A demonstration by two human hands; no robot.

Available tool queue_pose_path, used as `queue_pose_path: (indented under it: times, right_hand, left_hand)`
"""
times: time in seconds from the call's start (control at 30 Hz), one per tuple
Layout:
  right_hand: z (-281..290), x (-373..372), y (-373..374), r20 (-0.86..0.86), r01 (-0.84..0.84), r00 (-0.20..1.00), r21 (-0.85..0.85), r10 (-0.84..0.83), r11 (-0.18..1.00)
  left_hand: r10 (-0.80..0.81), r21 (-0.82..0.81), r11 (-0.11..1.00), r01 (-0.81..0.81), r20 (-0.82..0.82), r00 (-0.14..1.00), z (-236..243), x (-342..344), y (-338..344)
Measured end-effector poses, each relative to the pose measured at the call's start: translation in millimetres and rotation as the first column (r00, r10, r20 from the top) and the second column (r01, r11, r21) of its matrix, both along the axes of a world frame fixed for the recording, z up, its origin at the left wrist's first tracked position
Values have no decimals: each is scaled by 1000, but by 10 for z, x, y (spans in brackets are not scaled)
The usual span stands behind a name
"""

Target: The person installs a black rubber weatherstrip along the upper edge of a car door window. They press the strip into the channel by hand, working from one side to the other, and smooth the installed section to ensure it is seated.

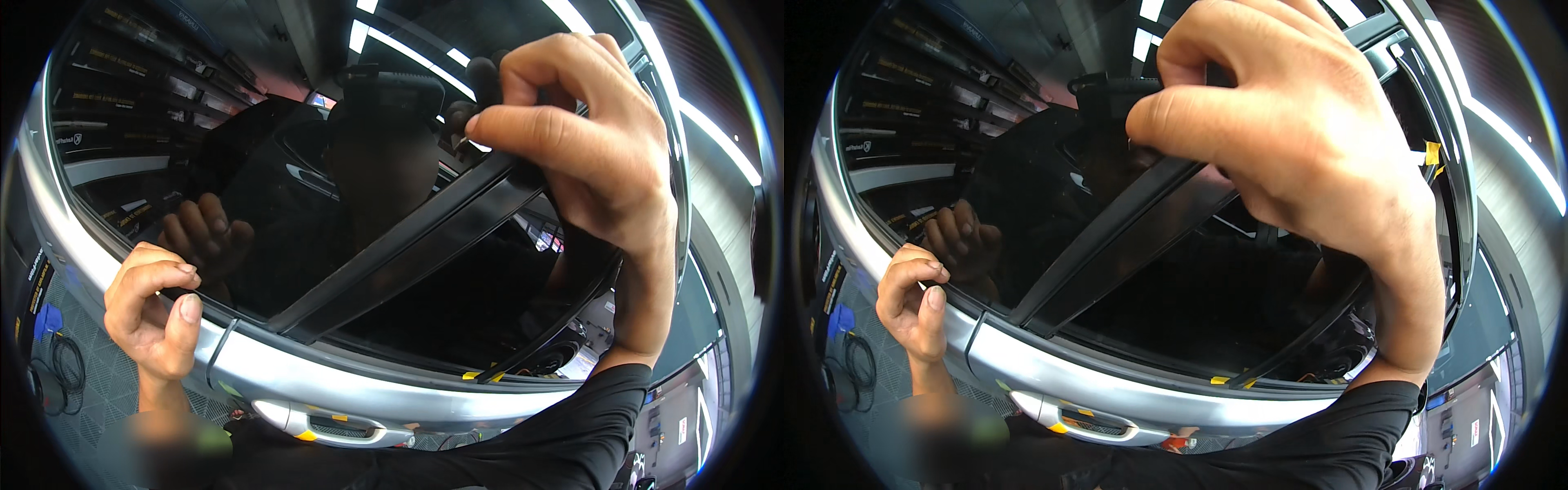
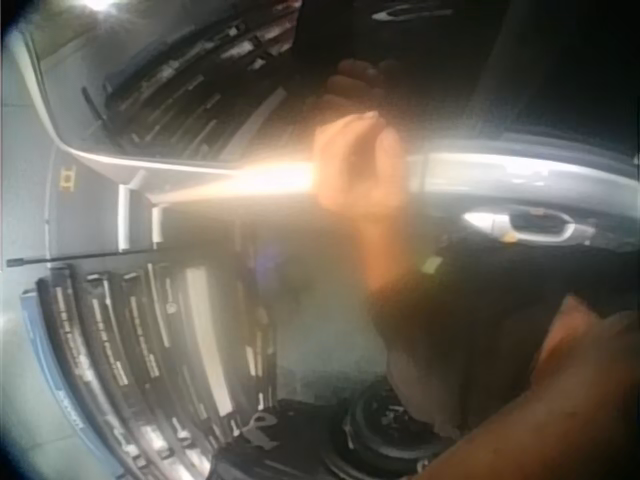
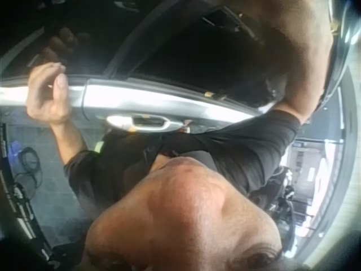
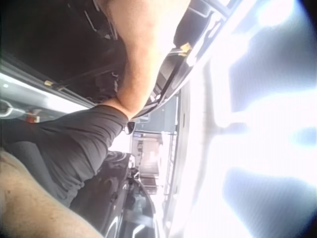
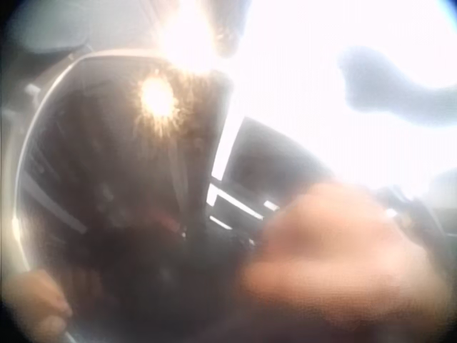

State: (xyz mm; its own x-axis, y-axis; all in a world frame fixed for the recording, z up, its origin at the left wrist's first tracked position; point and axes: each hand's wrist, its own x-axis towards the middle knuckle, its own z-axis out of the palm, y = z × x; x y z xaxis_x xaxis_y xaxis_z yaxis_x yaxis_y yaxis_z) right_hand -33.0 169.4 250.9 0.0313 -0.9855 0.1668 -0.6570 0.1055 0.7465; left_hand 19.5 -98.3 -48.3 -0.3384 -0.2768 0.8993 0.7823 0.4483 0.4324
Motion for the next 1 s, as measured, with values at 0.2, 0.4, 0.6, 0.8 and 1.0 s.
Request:
queue_pose_path:
  times: [0.2,0.4,0.6,0.8,1.0]
  right_hand:
    - [18,-4,2,21,-22,1000,46,21,999]
    - [35,-29,45,37,-26,999,72,24,997]
    - [21,-23,-5,55,-31,998,42,29,999]
    - [35,-40,-57,13,-69,998,12,69,998]
    - [-23,-25,-11,61,-39,997,46,36,998]
  left_hand:
    - [4,-10,1000,-4,-14,1000,16,-29,-2]
    - [8,-24,1000,-8,-15,1000,13,-25,-12]
    - [-9,-20,1000,9,-35,999,4,-32,-20]
    - [2,-18,1000,-2,-25,1000,-3,-32,-15]
    - [-2,-21,1000,2,-15,1000,-3,-30,-9]
